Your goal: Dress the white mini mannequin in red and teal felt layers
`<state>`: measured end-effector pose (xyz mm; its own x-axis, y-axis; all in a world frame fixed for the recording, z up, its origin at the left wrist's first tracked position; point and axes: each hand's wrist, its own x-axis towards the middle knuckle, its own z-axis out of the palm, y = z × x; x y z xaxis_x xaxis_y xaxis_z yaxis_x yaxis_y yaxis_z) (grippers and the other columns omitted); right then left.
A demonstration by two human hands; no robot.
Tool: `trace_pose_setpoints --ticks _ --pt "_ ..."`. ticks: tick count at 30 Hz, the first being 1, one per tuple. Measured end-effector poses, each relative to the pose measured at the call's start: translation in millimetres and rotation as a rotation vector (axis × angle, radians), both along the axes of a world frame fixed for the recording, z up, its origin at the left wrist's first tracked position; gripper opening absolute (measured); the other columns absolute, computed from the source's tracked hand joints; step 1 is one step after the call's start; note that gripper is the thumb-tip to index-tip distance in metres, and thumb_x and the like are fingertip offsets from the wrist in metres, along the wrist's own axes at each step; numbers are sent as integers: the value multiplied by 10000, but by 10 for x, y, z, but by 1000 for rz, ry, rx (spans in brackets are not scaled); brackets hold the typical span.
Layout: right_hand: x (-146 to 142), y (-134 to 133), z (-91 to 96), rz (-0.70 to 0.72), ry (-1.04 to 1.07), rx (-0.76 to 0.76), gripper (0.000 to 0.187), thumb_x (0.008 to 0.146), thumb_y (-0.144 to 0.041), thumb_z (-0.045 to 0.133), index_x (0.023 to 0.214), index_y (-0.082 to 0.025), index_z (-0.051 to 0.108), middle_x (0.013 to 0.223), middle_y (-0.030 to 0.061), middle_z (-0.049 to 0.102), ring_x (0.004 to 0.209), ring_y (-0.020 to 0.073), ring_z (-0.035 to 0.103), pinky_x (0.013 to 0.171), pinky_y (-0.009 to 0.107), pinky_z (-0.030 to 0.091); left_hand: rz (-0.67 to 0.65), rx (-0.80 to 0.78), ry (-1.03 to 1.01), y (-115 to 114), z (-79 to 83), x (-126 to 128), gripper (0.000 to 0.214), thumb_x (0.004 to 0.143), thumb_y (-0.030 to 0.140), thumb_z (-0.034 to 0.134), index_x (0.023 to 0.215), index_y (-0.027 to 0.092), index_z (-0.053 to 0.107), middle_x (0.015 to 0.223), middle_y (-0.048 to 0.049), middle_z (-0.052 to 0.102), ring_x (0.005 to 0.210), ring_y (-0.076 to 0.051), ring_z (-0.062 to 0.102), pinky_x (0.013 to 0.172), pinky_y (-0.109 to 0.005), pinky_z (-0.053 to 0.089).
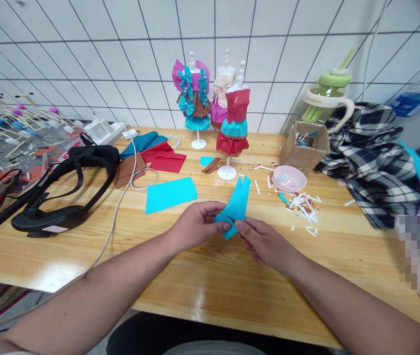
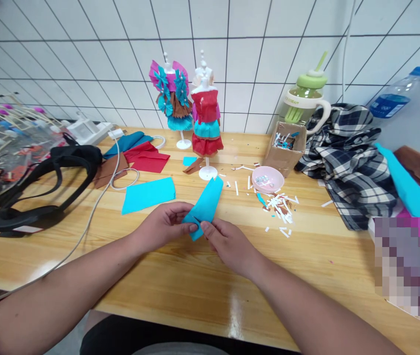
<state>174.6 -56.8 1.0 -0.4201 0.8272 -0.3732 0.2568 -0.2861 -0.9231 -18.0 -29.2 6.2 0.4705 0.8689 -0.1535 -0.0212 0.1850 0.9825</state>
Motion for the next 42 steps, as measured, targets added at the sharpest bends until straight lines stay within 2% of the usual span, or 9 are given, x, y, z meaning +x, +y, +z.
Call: trace_pose_setpoints --ticks 14,16,19,21,25,28,34,38,42 --pt "33 26 -21 26 6 -2 477 859 -667 440 843 -201 543 577 -71 348 459 71 260 412 201 224 -44 35 32 -3 -31 -7 354 705 305 774 1008 149 677 937 -59 735 837 -183 682 781 -307 543" --pt "33 26 -27 16 13 -6 468 863 -660 441 825 -202 528 580 -69 352 460 71 265 408 197 227 -51 100 72 0 -4 -17 338 730 318 754 1017 155 681 954 -62 731 854 -187 675 791 -309 535" --pt "30 26 -28 2 21 -18 467 864 -662 434 782 -207 499 583 -66 360 455 70 269 397 193 242 -18 316 206 17 61 -44 233 810 335 675 961 162 714 987 -70 715 923 -193 649 856 -309 498" --pt "25 29 -21 14 15 -36 472 853 -676 437 796 -213 510 587 -65 364 451 75 283 383 191 262 14 405 287 33 97 -65 223 858 349 613 904 166 731 960 -67 713 916 -187 642 865 -298 482" --pt "19 36 2 63 -22 -12 489 835 -688 462 902 -218 579 589 -60 377 454 81 321 386 192 308 -26 345 310 52 117 -91 283 893 383 553 869 169 736 870 -41 731 817 -171 649 780 -265 499" --pt "18 32 -1 44 -30 -15 513 840 -707 424 865 -216 570 585 -58 388 439 76 309 376 191 309 -77 267 259 50 110 -95 325 895 408 543 844 151 736 838 -43 736 788 -171 650 757 -260 505" --pt "20 38 -40 36 -37 -13 548 839 -733 379 733 -207 485 603 -45 434 433 82 366 363 210 344 -140 159 154 44 106 -116 315 857 392 596 1043 174 727 938 -48 747 880 -207 663 814 -305 509" --pt "35 68 -29 43 -124 91 570 878 -705 323 662 -197 466 577 -33 438 470 90 376 422 220 314 -165 241 230 44 136 -149 305 857 338 600 1105 195 707 984 -33 737 899 -193 649 837 -288 490" --pt "50 97 -17 82 -165 230 548 899 -663 331 632 -198 439 564 -35 418 524 105 371 495 241 281 -201 363 337 44 155 -156 295 875 318 568 1104 191 704 948 -26 730 853 -181 636 794 -262 488"
